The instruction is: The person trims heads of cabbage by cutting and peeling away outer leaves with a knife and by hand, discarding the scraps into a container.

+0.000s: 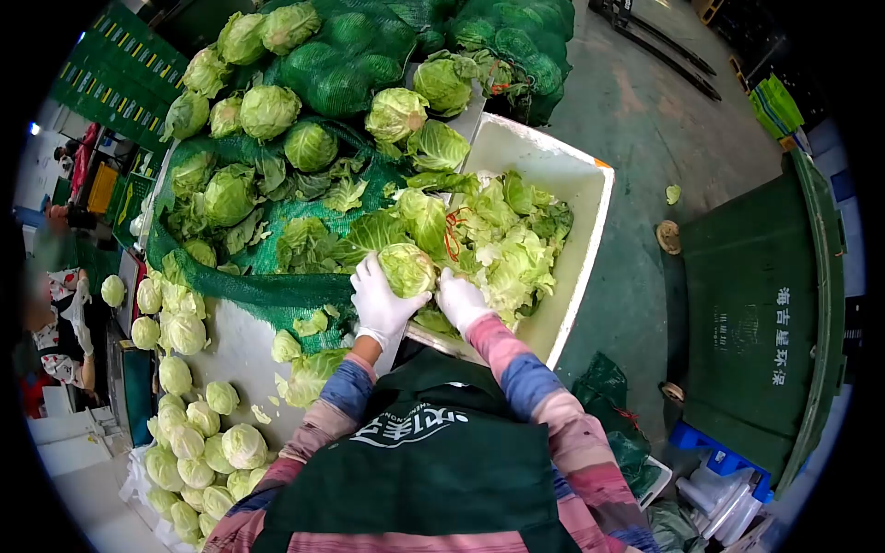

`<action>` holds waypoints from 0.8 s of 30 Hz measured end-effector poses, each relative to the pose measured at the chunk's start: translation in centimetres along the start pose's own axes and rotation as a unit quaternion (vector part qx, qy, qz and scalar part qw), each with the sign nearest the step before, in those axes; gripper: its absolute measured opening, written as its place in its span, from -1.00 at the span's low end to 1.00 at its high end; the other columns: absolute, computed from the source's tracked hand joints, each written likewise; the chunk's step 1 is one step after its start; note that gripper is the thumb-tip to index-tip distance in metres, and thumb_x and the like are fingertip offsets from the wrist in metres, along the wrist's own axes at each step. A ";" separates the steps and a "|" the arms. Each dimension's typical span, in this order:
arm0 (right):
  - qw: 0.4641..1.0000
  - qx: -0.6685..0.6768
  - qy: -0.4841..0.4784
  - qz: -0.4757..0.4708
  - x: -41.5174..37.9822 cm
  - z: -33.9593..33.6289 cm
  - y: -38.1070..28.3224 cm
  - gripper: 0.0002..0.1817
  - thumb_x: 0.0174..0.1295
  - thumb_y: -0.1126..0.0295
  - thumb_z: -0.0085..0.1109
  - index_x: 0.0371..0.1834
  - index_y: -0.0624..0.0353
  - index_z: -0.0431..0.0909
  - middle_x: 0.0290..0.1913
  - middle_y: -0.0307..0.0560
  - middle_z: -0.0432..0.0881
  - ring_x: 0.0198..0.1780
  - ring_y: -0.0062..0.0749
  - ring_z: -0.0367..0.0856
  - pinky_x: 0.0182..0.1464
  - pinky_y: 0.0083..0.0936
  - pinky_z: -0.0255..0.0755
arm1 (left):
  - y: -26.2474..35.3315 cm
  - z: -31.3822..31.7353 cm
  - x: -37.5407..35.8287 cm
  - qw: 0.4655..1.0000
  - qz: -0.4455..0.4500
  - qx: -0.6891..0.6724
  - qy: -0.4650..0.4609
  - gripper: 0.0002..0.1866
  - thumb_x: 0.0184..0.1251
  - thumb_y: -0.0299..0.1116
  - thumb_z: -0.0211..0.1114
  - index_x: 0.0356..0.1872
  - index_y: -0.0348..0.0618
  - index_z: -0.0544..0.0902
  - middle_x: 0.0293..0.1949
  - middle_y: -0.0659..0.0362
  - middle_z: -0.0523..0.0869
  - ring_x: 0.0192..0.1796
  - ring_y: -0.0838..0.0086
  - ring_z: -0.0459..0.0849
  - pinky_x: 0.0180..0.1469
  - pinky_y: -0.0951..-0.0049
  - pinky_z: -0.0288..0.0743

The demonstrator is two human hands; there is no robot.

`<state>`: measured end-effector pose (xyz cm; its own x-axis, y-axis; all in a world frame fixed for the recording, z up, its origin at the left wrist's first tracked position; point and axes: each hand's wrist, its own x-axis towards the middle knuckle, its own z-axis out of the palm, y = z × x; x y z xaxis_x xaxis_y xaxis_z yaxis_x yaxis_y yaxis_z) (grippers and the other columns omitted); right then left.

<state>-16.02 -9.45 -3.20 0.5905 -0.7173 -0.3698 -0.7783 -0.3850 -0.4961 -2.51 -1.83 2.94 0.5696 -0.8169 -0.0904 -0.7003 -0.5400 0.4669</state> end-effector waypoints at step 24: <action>0.978 -0.052 0.010 -0.204 -1.9 -2.3 -6.4 -0.27 0.38 -0.05 -0.08 0.51 0.05 0.02 -0.52 0.15 0.63 -0.48 0.06 0.64 -0.38 -0.11 0.51 | -7.6 -0.8 -3.5 0.842 -0.120 -0.524 -0.034 0.08 -0.15 -0.37 0.65 0.37 -0.22 0.08 0.23 -0.03 0.39 0.24 0.34 0.44 0.27 0.35 0.40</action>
<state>-12.68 -6.99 2.49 0.8527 -0.5024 -0.1430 -0.4975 -0.6976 -0.5155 1.19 5.27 0.43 0.5902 -0.7383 -0.3264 0.2166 -0.2447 0.9451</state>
